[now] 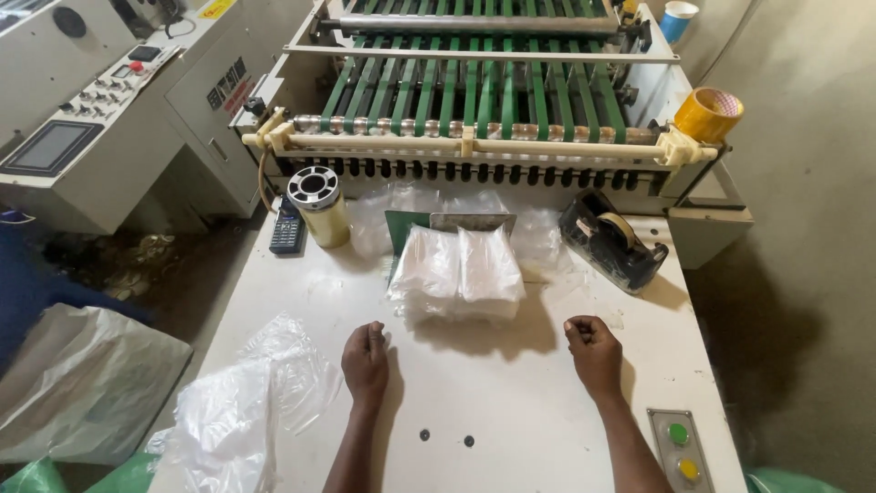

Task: The person is taking stacks of plastic bags, folding them, and placing them into individual plastic packaging sleeves.

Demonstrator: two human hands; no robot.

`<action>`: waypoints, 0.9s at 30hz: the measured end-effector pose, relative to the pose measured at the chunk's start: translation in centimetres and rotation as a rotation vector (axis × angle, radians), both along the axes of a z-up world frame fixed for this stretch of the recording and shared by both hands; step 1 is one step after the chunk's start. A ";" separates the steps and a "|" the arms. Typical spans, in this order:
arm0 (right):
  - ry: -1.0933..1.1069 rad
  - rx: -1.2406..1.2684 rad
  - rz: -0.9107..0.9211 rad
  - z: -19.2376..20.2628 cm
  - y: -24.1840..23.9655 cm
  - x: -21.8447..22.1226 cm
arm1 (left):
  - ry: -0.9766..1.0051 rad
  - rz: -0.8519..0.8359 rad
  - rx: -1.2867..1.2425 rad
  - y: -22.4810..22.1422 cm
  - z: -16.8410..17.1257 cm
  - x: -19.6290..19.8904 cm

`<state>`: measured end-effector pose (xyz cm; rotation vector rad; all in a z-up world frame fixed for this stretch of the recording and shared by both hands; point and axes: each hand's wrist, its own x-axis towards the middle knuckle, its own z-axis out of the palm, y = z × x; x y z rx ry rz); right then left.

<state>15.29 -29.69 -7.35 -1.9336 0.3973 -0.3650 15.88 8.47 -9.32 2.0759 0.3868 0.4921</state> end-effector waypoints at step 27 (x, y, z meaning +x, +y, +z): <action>0.028 -0.028 0.027 1.0 0.3 -0.1 | -0.045 0.034 -0.050 -0.4 1.6 -0.6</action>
